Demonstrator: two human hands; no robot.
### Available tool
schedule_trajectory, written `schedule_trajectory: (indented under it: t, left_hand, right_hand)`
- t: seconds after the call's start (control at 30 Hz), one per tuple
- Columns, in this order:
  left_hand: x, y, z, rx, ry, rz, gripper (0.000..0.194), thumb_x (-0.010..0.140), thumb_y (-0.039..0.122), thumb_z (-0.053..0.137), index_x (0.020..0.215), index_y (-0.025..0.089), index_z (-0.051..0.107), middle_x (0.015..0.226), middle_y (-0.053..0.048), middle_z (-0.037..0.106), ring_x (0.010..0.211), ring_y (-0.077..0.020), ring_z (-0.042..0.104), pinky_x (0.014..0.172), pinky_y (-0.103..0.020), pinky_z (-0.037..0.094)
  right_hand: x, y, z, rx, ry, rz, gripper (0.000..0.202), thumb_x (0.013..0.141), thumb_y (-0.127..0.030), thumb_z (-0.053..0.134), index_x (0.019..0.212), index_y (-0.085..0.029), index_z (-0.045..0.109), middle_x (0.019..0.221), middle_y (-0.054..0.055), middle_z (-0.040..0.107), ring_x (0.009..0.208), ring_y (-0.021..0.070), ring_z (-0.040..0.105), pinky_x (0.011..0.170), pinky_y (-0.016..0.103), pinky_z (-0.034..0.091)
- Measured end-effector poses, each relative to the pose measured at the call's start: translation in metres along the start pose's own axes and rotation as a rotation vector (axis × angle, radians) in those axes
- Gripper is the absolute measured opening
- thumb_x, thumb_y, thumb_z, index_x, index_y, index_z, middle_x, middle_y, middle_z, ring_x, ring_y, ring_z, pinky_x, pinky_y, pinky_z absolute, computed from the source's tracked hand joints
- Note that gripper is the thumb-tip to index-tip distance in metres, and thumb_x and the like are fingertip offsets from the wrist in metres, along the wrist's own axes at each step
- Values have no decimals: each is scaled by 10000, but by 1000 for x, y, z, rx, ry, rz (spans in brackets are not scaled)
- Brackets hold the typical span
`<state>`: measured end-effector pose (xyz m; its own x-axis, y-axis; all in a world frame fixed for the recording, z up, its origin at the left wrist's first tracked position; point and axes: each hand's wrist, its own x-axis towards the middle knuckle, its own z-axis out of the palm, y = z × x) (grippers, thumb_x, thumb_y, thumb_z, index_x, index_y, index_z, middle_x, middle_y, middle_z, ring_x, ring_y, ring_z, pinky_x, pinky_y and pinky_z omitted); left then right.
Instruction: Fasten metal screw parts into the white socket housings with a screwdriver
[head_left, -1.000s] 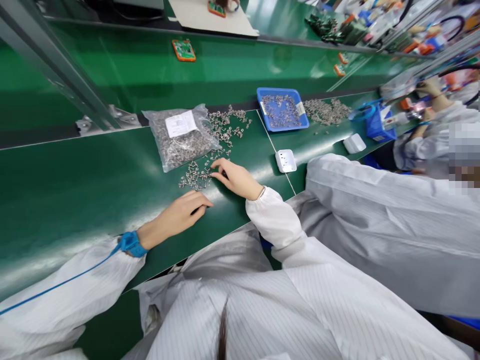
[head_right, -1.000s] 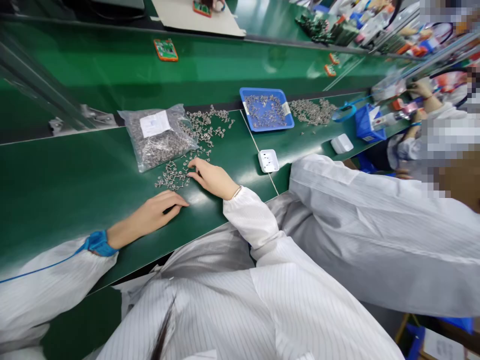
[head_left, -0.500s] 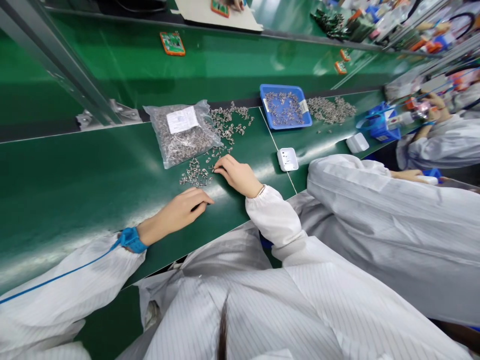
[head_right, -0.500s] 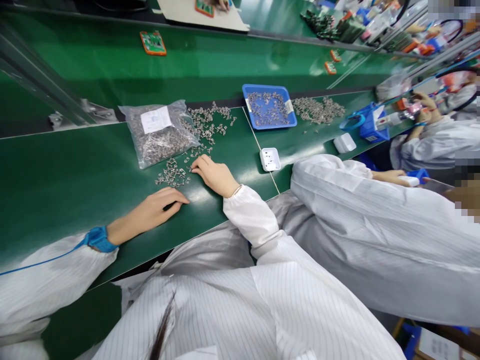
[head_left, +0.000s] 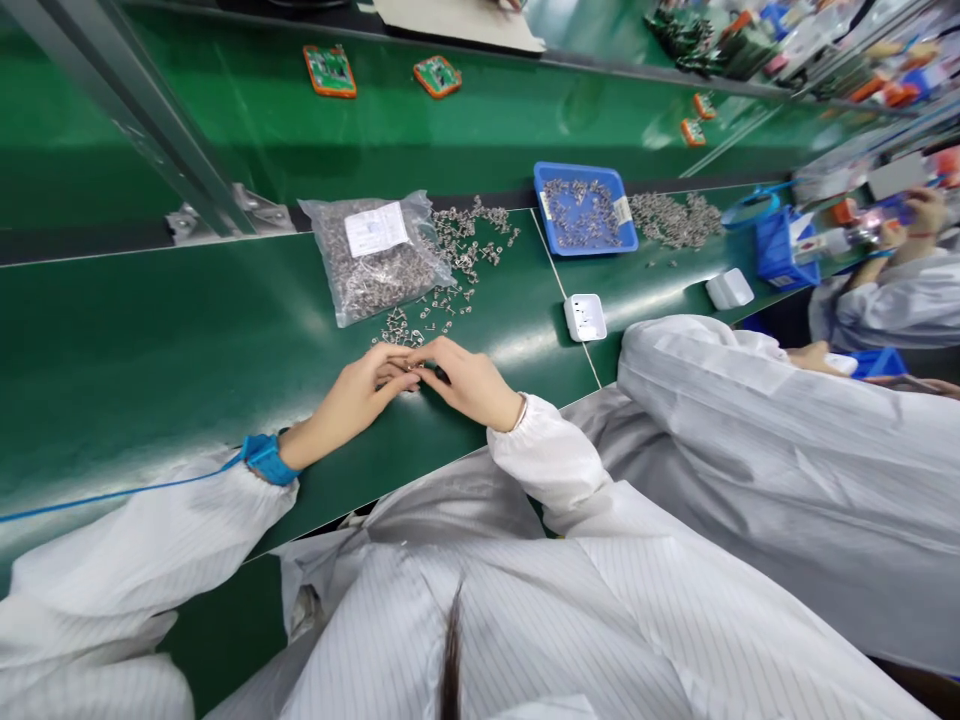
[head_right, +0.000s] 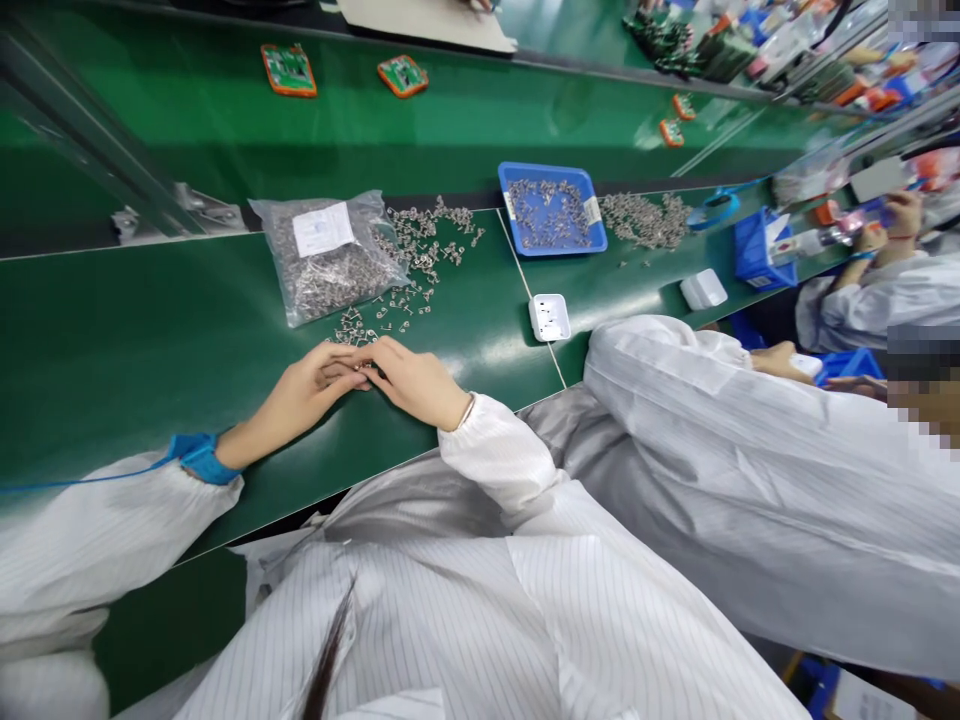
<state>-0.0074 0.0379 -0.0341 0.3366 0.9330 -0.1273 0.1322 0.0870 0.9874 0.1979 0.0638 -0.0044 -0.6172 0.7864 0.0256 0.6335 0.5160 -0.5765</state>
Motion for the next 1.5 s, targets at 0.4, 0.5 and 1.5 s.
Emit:
schedule_trajectory:
  t: [0.4, 0.5, 1.5]
  left_hand:
    - [5, 0, 0, -286, 116, 9, 314, 868, 400, 762, 956, 157, 584, 883, -37, 736, 866, -167, 742, 849, -303, 592]
    - [6, -1, 0, -292, 93, 7, 345, 853, 435, 769, 968, 161, 594, 944, -49, 740, 918, -175, 739, 906, -328, 589]
    - [19, -13, -7, -777, -165, -137, 596, 621, 516, 906, 956, 121, 611, 877, -25, 704, 840, -152, 708, 1040, -471, 506]
  right_hand:
    - [2, 1, -6, 262, 82, 35, 255, 995, -295, 574, 1214, -191, 654, 1166, 56, 734, 1076, 147, 702, 966, 286, 549]
    - [3, 1, -4, 274, 158, 45, 208, 954, -303, 644, 1126, -202, 700, 1086, 48, 742, 1025, 157, 695, 965, 307, 544]
    - [4, -36, 11, 81, 388, -153, 242, 974, -192, 545, 1145, -253, 705, 1142, 45, 736, 1067, 185, 705, 926, 343, 585]
